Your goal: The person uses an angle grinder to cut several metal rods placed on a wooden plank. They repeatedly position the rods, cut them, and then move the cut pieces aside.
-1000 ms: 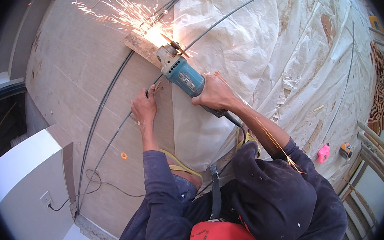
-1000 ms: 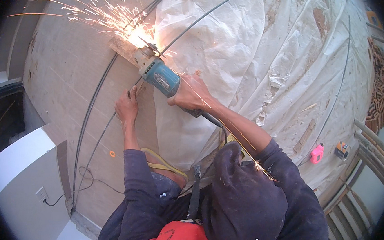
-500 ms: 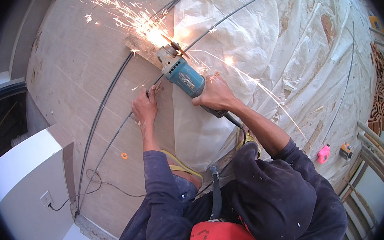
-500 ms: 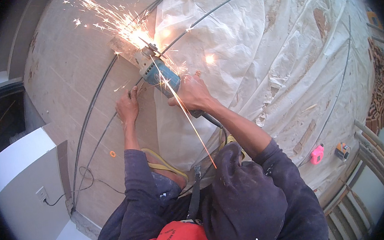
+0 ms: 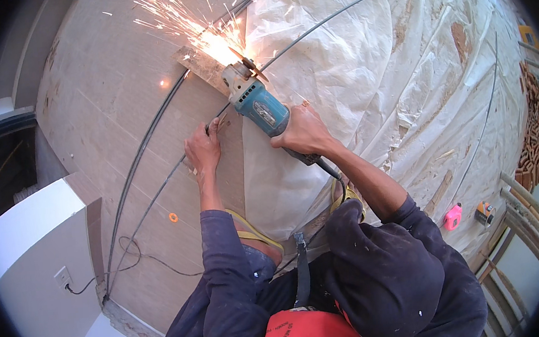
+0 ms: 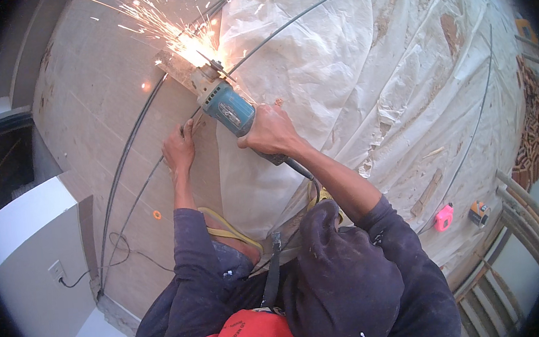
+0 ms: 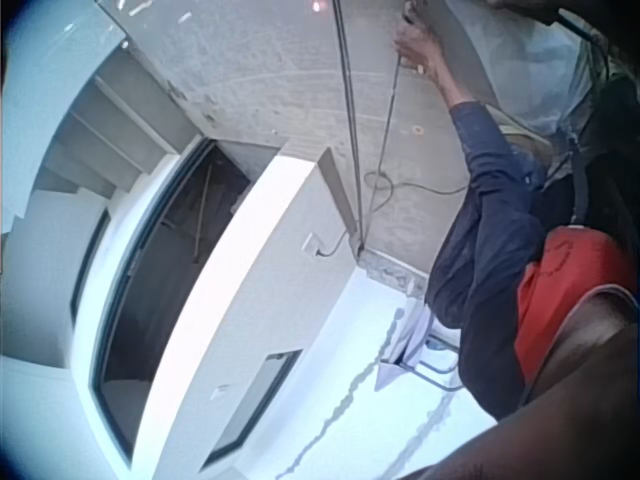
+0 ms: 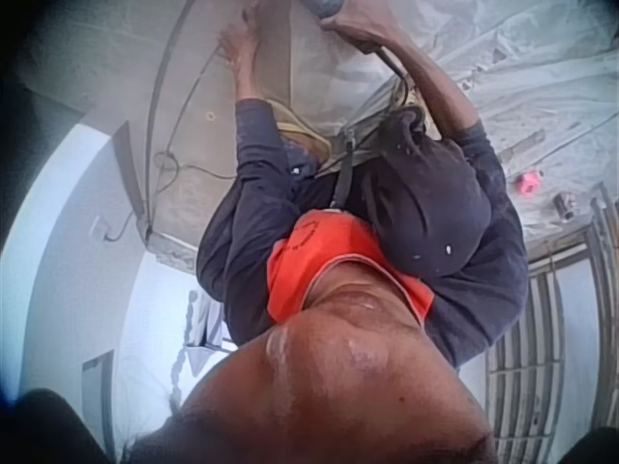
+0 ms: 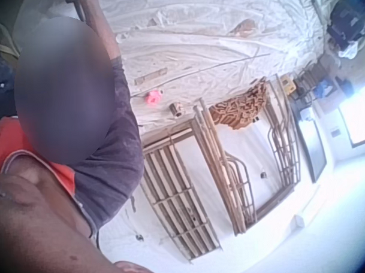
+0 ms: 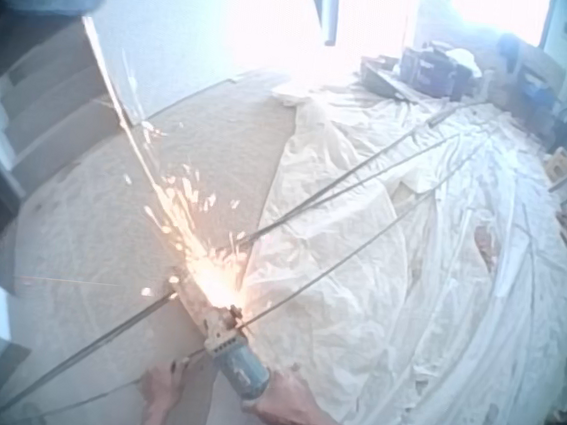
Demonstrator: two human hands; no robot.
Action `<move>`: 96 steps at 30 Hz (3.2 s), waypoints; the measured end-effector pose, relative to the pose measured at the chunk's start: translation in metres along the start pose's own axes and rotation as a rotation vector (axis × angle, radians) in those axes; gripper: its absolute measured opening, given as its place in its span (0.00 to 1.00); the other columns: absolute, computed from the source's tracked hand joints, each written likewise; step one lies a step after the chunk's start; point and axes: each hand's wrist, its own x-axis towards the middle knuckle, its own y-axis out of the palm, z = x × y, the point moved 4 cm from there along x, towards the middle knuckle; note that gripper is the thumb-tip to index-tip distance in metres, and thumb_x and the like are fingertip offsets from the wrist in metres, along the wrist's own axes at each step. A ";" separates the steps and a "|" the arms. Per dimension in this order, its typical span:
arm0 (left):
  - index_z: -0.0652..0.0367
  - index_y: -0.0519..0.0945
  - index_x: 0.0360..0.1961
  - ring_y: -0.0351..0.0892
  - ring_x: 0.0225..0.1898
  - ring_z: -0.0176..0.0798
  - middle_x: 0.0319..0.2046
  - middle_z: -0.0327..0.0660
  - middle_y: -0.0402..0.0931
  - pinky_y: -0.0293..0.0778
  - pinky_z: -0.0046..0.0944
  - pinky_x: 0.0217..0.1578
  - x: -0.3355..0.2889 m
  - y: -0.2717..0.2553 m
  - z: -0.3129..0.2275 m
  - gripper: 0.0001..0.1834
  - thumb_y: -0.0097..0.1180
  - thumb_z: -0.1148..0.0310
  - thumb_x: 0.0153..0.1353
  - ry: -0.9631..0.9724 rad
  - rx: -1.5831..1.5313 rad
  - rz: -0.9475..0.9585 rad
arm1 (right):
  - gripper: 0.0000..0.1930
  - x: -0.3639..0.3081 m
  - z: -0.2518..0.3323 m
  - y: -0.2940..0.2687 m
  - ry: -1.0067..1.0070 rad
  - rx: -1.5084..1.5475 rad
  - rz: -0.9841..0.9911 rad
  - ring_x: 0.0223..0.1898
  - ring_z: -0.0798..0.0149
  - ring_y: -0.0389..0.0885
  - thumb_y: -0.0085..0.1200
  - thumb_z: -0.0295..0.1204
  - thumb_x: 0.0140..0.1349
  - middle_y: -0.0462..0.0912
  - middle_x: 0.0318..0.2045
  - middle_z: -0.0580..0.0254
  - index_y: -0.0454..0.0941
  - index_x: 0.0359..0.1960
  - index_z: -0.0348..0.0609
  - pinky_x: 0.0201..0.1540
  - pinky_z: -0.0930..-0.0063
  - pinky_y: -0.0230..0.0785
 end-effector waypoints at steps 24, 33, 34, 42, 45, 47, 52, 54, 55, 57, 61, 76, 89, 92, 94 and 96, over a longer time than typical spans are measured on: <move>0.62 0.75 0.26 0.75 0.32 0.63 0.25 0.55 0.76 0.66 0.54 0.38 0.000 0.004 0.004 0.34 0.41 0.38 0.65 -0.006 -0.021 -0.014 | 0.26 0.002 0.007 -0.004 -0.002 0.035 0.054 0.33 0.44 0.83 0.63 0.41 0.33 0.81 0.25 0.36 0.79 0.27 0.25 0.47 0.58 0.74; 0.60 0.75 0.26 0.75 0.31 0.61 0.24 0.54 0.76 0.66 0.52 0.37 -0.002 0.000 -0.002 0.32 0.42 0.39 0.66 0.010 -0.023 -0.041 | 0.25 0.003 0.008 -0.005 -0.038 0.060 -0.007 0.31 0.43 0.83 0.64 0.40 0.33 0.81 0.25 0.36 0.79 0.27 0.24 0.44 0.60 0.75; 0.60 0.75 0.26 0.75 0.31 0.61 0.24 0.54 0.76 0.66 0.52 0.37 -0.001 0.000 -0.001 0.32 0.42 0.39 0.66 0.008 -0.016 -0.030 | 0.25 0.004 0.007 -0.003 -0.017 0.053 0.008 0.31 0.43 0.83 0.64 0.40 0.33 0.81 0.25 0.36 0.79 0.27 0.24 0.43 0.60 0.75; 0.61 0.75 0.26 0.75 0.31 0.62 0.24 0.54 0.77 0.65 0.52 0.37 -0.001 0.000 -0.001 0.33 0.40 0.38 0.66 -0.005 -0.013 -0.011 | 0.26 0.007 0.003 -0.001 0.008 0.027 0.060 0.29 0.45 0.83 0.64 0.39 0.33 0.81 0.24 0.37 0.79 0.28 0.23 0.40 0.60 0.76; 0.61 0.76 0.26 0.75 0.31 0.61 0.24 0.54 0.77 0.65 0.52 0.37 -0.001 0.001 -0.001 0.33 0.40 0.38 0.66 -0.003 -0.014 -0.014 | 0.27 0.004 0.005 -0.002 0.004 0.017 0.023 0.29 0.45 0.83 0.64 0.40 0.33 0.81 0.24 0.37 0.79 0.29 0.23 0.40 0.60 0.76; 0.61 0.76 0.26 0.75 0.31 0.61 0.24 0.54 0.77 0.65 0.52 0.37 -0.001 0.001 -0.001 0.33 0.40 0.38 0.66 -0.006 -0.014 -0.012 | 0.29 0.002 0.009 -0.006 0.033 0.031 0.049 0.33 0.46 0.82 0.64 0.40 0.34 0.81 0.27 0.36 0.79 0.32 0.23 0.42 0.60 0.75; 0.60 0.75 0.26 0.76 0.31 0.60 0.24 0.53 0.77 0.65 0.51 0.37 -0.001 0.001 -0.003 0.33 0.40 0.38 0.66 -0.006 -0.015 0.001 | 0.33 0.000 0.008 -0.008 0.070 0.006 0.099 0.41 0.46 0.81 0.65 0.42 0.35 0.80 0.34 0.32 0.78 0.38 0.21 0.47 0.61 0.74; 0.60 0.75 0.26 0.76 0.30 0.60 0.24 0.53 0.77 0.65 0.51 0.37 -0.001 0.000 -0.001 0.33 0.40 0.38 0.66 -0.010 -0.010 0.003 | 0.28 -0.001 0.011 -0.007 0.030 0.015 0.035 0.34 0.45 0.82 0.64 0.40 0.34 0.81 0.27 0.35 0.79 0.33 0.24 0.45 0.60 0.75; 0.61 0.75 0.26 0.75 0.30 0.61 0.24 0.53 0.77 0.65 0.51 0.37 -0.001 -0.001 0.000 0.33 0.40 0.38 0.66 -0.012 -0.007 0.004 | 0.26 -0.001 0.012 -0.006 0.010 0.020 0.003 0.30 0.44 0.83 0.64 0.40 0.33 0.81 0.24 0.37 0.79 0.30 0.26 0.43 0.59 0.75; 0.61 0.75 0.26 0.75 0.30 0.61 0.24 0.53 0.77 0.65 0.51 0.37 -0.001 0.000 -0.002 0.33 0.40 0.38 0.66 -0.012 -0.015 0.013 | 0.28 0.001 0.010 -0.007 0.035 0.013 0.072 0.30 0.47 0.83 0.65 0.41 0.34 0.81 0.25 0.37 0.79 0.30 0.22 0.41 0.61 0.76; 0.61 0.75 0.26 0.75 0.30 0.61 0.24 0.53 0.77 0.65 0.51 0.38 -0.001 -0.001 -0.004 0.33 0.41 0.38 0.66 0.000 -0.006 -0.008 | 0.28 0.003 0.009 -0.006 -0.003 0.030 0.035 0.28 0.48 0.83 0.65 0.41 0.33 0.81 0.23 0.38 0.79 0.28 0.21 0.38 0.62 0.76; 0.61 0.74 0.25 0.75 0.30 0.61 0.24 0.54 0.76 0.65 0.52 0.37 -0.001 0.001 -0.001 0.34 0.40 0.38 0.66 -0.003 -0.023 -0.015 | 0.29 0.004 0.010 -0.006 0.070 0.072 0.076 0.30 0.44 0.83 0.64 0.39 0.34 0.81 0.25 0.36 0.79 0.32 0.21 0.48 0.59 0.74; 0.60 0.75 0.26 0.76 0.31 0.59 0.24 0.53 0.77 0.65 0.50 0.38 -0.001 0.001 -0.001 0.31 0.42 0.40 0.66 -0.014 -0.018 0.008 | 0.27 0.005 0.010 -0.005 0.009 0.030 0.021 0.31 0.42 0.83 0.64 0.40 0.34 0.81 0.24 0.35 0.79 0.29 0.21 0.50 0.59 0.72; 0.60 0.75 0.26 0.75 0.30 0.59 0.24 0.52 0.77 0.65 0.50 0.37 -0.002 0.001 -0.002 0.31 0.42 0.40 0.66 -0.012 -0.018 0.001 | 0.28 0.002 0.014 -0.007 -0.016 0.020 0.003 0.30 0.45 0.83 0.64 0.40 0.34 0.81 0.25 0.36 0.79 0.30 0.22 0.46 0.61 0.74; 0.60 0.75 0.25 0.75 0.30 0.59 0.24 0.52 0.77 0.65 0.50 0.37 -0.002 0.001 -0.005 0.32 0.42 0.39 0.66 0.003 -0.022 -0.015 | 0.29 0.006 0.004 -0.004 0.053 0.020 0.059 0.29 0.50 0.83 0.65 0.40 0.34 0.82 0.26 0.39 0.78 0.32 0.20 0.39 0.64 0.76; 0.60 0.75 0.26 0.76 0.30 0.59 0.24 0.52 0.77 0.65 0.50 0.37 -0.002 -0.001 -0.004 0.32 0.42 0.39 0.66 0.000 -0.024 -0.018 | 0.27 0.004 0.009 -0.006 0.018 0.054 0.051 0.30 0.46 0.83 0.64 0.40 0.33 0.81 0.24 0.38 0.79 0.29 0.24 0.41 0.61 0.76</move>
